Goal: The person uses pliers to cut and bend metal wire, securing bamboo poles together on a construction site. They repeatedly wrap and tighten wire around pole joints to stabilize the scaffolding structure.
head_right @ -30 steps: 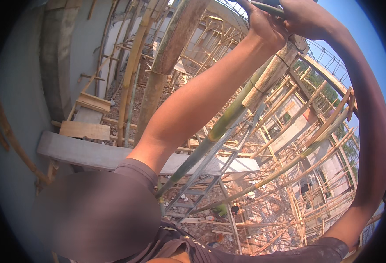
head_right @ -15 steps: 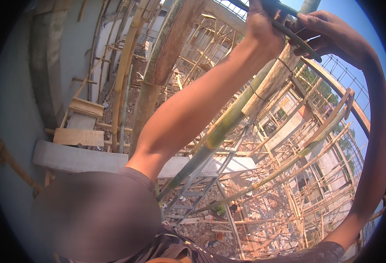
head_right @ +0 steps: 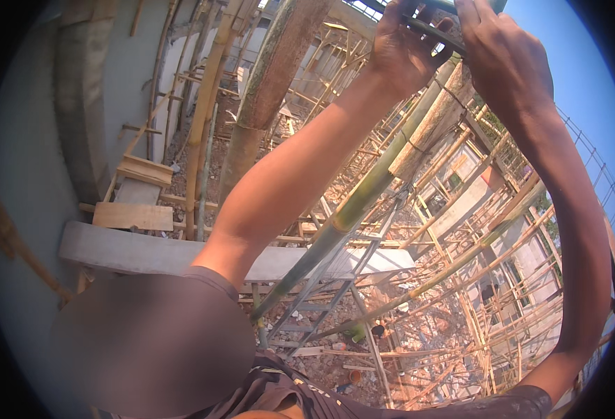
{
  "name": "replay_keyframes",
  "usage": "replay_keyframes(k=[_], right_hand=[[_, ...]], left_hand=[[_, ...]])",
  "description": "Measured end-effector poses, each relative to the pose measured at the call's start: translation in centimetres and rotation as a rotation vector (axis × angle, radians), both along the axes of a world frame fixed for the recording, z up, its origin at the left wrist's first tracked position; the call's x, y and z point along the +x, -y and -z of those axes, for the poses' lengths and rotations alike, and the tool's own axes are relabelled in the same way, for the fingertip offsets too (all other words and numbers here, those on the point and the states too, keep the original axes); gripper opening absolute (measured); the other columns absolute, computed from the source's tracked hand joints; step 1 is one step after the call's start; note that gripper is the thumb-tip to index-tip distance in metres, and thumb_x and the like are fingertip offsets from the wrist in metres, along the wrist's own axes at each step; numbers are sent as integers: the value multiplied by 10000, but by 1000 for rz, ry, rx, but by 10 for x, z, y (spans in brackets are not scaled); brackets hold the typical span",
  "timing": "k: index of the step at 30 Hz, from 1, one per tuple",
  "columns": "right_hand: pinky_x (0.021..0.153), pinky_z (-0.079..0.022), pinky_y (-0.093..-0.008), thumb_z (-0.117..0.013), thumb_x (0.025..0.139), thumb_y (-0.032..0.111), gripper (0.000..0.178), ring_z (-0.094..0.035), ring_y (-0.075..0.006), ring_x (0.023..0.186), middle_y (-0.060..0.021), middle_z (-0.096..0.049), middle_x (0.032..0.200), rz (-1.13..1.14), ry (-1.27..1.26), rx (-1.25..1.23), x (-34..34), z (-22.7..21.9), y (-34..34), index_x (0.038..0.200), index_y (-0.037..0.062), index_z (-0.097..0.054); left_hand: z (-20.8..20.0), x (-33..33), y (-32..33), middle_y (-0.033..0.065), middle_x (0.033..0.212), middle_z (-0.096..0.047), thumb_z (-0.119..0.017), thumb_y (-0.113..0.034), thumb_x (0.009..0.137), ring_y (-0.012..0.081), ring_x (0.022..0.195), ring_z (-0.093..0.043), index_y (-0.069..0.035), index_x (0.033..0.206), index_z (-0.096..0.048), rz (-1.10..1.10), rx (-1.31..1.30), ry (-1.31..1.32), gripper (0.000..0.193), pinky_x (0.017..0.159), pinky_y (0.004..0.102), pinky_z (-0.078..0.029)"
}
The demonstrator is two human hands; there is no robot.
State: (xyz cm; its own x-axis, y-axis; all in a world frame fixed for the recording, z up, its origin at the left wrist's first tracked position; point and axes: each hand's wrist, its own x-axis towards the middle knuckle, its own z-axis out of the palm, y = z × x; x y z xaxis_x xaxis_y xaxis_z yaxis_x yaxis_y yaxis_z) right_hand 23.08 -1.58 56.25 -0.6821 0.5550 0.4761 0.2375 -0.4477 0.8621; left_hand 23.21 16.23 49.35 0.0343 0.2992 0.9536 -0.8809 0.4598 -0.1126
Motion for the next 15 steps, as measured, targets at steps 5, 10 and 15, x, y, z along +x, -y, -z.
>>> replay_keyframes(k=[5,10,15], right_hand=[[690,-581,-405,-692,846,187,444,-699,-297,839,-143,-674,924,-64,-110,-89,13,12,-7,1218,5,-531],[678,-586,-363,-598,875,720,841,-689,-228,779,-135,-682,984,-79,-1385,-944,21,-39,9,1293,-6,-529],[602,-545,-303,-577,926,629,699,-638,-166,710,-91,-633,881,-238,-2092,-1375,34,-25,-18,1268,21,-541]], left_hand=[[-24,8,10,-41,988,-635,-635,-550,951,195,980,-555,-211,921,-572,69,-192,12,346,866,413,-421],[-14,-3,16,-16,909,-608,-572,-492,1007,195,929,-527,-183,879,-556,50,-235,-66,335,864,393,-450],[4,-23,28,-24,912,-600,-592,-478,991,180,929,-566,-177,886,-546,-97,-223,-205,323,748,366,-497]])
